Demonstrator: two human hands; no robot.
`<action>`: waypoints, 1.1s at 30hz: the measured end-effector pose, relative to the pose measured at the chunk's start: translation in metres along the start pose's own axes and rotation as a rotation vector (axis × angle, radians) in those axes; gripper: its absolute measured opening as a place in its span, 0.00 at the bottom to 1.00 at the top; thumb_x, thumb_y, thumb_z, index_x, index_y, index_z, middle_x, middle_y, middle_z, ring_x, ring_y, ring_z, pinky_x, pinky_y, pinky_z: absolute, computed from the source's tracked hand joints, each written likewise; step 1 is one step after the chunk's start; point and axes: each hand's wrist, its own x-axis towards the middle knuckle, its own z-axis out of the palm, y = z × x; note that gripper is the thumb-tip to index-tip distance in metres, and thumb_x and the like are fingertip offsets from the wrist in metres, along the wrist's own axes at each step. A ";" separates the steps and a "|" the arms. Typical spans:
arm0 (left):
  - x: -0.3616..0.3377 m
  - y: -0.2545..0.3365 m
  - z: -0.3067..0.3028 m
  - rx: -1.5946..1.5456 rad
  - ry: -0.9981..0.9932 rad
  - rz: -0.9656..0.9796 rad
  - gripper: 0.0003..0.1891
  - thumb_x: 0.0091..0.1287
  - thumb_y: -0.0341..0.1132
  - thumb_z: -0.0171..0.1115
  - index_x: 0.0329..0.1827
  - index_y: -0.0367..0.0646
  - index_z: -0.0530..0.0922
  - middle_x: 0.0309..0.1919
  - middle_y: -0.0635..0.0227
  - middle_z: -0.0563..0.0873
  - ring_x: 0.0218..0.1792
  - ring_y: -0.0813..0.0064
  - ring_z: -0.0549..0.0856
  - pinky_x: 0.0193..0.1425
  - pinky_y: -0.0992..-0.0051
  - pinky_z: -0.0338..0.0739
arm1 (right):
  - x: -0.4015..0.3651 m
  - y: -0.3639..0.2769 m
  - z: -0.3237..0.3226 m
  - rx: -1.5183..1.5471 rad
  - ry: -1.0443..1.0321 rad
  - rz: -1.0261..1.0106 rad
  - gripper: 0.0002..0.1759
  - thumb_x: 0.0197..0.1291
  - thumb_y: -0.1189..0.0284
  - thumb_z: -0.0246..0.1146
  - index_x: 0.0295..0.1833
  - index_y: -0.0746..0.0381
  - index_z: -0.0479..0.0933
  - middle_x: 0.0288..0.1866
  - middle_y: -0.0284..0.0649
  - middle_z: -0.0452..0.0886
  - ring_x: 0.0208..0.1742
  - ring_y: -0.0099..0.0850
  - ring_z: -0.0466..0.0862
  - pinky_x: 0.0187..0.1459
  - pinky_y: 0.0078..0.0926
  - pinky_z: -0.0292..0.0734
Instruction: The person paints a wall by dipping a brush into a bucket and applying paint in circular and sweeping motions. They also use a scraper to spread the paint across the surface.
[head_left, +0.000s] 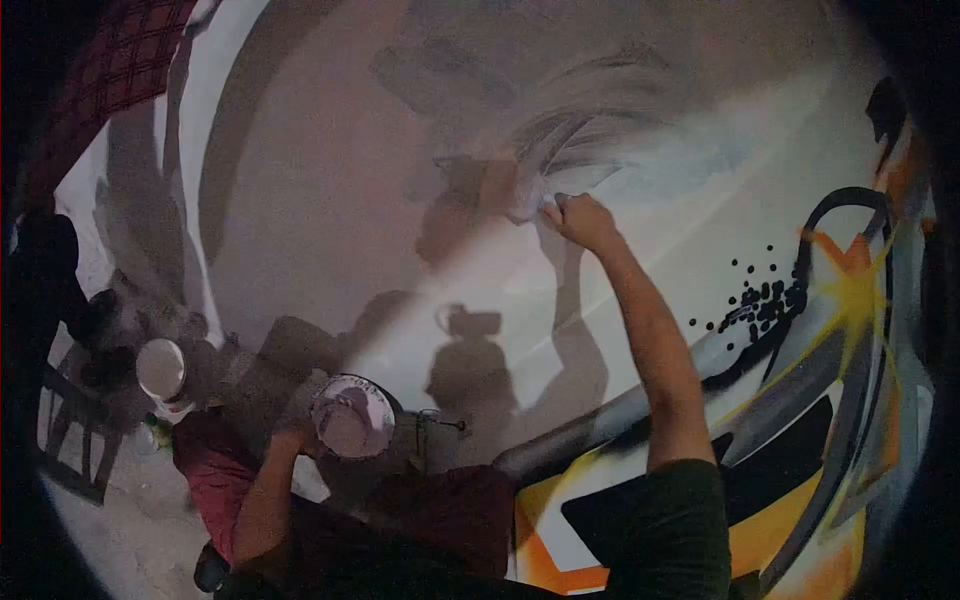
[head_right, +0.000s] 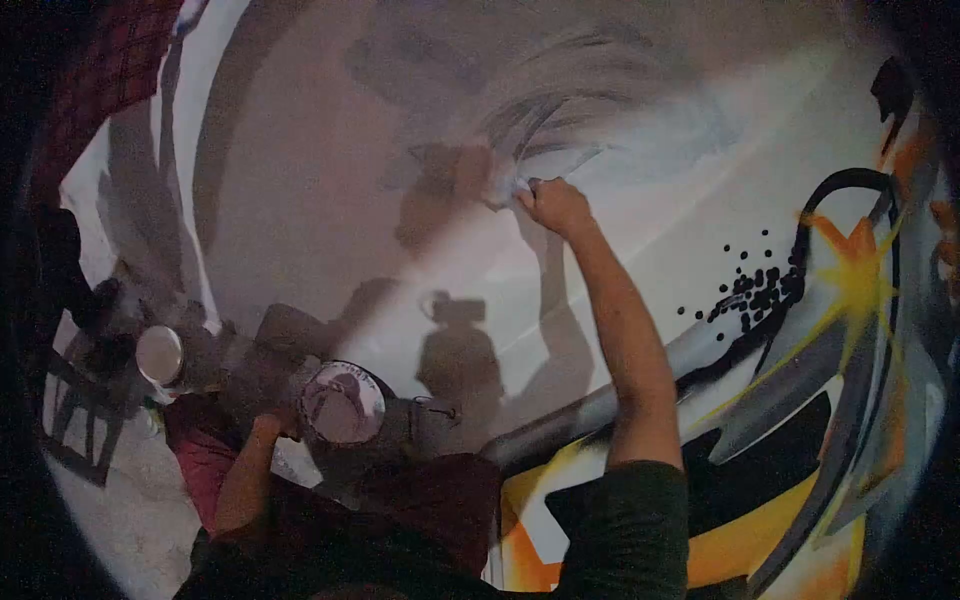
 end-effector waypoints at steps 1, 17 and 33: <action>0.000 -0.002 0.001 0.004 0.000 0.000 0.32 0.59 0.46 0.65 0.67 0.49 0.69 0.60 0.53 0.77 0.60 0.54 0.77 0.64 0.53 0.70 | -0.002 -0.002 -0.013 -0.128 -0.104 -0.057 0.31 0.66 0.46 0.47 0.48 0.63 0.81 0.48 0.54 0.82 0.50 0.52 0.81 0.54 0.47 0.74; -0.011 0.014 -0.022 0.034 -0.242 -0.015 0.37 0.55 0.50 0.67 0.68 0.47 0.69 0.68 0.54 0.70 0.68 0.53 0.70 0.70 0.58 0.65 | -0.028 -0.029 0.068 0.302 0.117 0.048 0.30 0.67 0.48 0.47 0.53 0.63 0.78 0.44 0.61 0.81 0.45 0.58 0.81 0.50 0.52 0.75; -0.008 0.027 -0.030 -0.155 0.161 0.097 0.36 0.56 0.53 0.65 0.66 0.44 0.70 0.65 0.53 0.72 0.66 0.52 0.71 0.69 0.57 0.66 | 0.007 -0.058 0.153 0.431 0.321 0.088 0.23 0.70 0.53 0.50 0.47 0.64 0.75 0.30 0.48 0.83 0.33 0.42 0.85 0.32 0.40 0.80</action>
